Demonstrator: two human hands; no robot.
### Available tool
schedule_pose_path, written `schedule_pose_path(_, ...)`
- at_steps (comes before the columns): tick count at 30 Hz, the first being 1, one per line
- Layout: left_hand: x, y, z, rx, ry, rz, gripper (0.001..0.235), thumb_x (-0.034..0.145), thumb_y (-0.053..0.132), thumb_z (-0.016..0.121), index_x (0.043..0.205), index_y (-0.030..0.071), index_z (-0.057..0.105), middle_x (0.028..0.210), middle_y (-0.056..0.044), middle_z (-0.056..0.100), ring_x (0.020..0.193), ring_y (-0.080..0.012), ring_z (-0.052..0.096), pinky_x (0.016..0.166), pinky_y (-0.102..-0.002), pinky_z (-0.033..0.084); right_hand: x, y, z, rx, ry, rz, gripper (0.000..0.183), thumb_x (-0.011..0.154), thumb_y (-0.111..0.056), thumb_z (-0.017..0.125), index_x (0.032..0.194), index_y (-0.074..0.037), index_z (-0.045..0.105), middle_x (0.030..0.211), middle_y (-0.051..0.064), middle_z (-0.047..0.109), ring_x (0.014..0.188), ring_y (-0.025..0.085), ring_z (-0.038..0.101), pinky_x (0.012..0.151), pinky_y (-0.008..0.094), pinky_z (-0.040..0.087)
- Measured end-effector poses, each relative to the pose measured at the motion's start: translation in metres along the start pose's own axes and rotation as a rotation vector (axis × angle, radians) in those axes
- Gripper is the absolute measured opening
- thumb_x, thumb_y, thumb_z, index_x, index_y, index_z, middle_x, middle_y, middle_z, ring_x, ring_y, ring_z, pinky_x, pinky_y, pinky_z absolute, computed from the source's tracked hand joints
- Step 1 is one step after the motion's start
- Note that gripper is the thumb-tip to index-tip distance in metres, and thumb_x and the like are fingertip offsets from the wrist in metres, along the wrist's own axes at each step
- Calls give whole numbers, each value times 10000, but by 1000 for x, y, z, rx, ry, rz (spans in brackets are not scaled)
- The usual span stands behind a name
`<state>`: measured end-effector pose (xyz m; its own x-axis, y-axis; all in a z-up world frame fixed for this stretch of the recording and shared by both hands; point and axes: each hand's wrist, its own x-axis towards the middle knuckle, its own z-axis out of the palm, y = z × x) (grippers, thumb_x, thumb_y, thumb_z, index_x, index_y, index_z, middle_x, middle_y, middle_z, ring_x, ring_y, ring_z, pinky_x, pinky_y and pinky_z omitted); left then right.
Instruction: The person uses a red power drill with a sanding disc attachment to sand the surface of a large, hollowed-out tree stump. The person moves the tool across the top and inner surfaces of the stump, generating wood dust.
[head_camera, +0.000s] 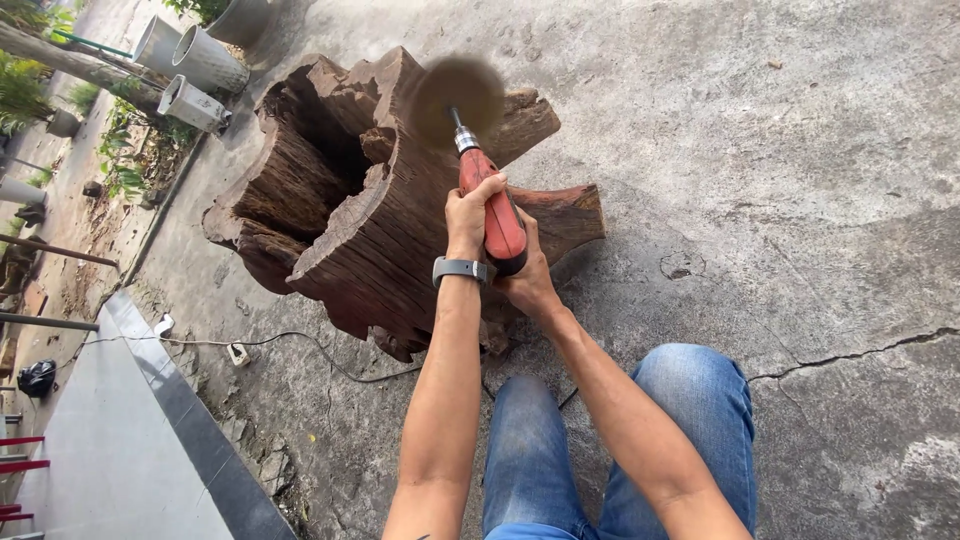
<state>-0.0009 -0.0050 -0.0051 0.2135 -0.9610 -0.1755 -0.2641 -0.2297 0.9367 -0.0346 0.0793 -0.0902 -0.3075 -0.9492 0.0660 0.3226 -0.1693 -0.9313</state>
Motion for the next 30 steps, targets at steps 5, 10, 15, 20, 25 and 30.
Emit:
schedule_pose_path(5,3,-2,1,2,5,-26,710,526,403,924,1029,11,612,898,-148,617,907,-239,627,775,-343,475,5,-8,-4,-5,5,-11,1065,509,-28,715,1503,-267,416,916,131,706,894,275,707,779,370,486)
schedule_pose_path(10,13,-5,5,29,-22,-38,747,536,418,914,1066,-16,615,952,-173,630,977,-265,631,838,-367,477,12,-5,-6,-11,23,3,1067,506,-20,724,1496,-277,422,868,132,713,861,274,726,769,379,498)
schedule_pose_path(15,16,0,5,48,-22,-39,763,533,427,901,1081,-26,621,983,-185,639,1019,-283,636,873,-379,476,17,-5,-3,-5,15,-6,1056,522,-26,737,1502,-255,418,872,109,731,857,258,733,760,393,507)
schedule_pose_path(20,26,-2,4,63,-18,-36,765,529,426,906,1081,-22,622,977,-188,640,1014,-286,640,872,-376,479,24,0,-1,-24,20,15,1068,515,-23,734,1501,-280,416,913,140,722,899,291,725,793,404,498)
schedule_pose_path(25,30,-2,4,70,-16,-23,766,511,439,921,1061,-4,623,956,-173,645,999,-276,653,860,-363,486,28,3,1,-49,7,21,1087,522,-22,735,1517,-287,386,941,149,718,927,312,725,814,408,501)
schedule_pose_path(30,27,5,2,-4,-14,-37,713,549,392,916,1061,5,606,894,-139,611,895,-226,632,769,-336,487,27,-9,4,-54,-26,56,1103,533,-40,733,1532,-321,356,986,186,718,971,376,721,799,441,486)
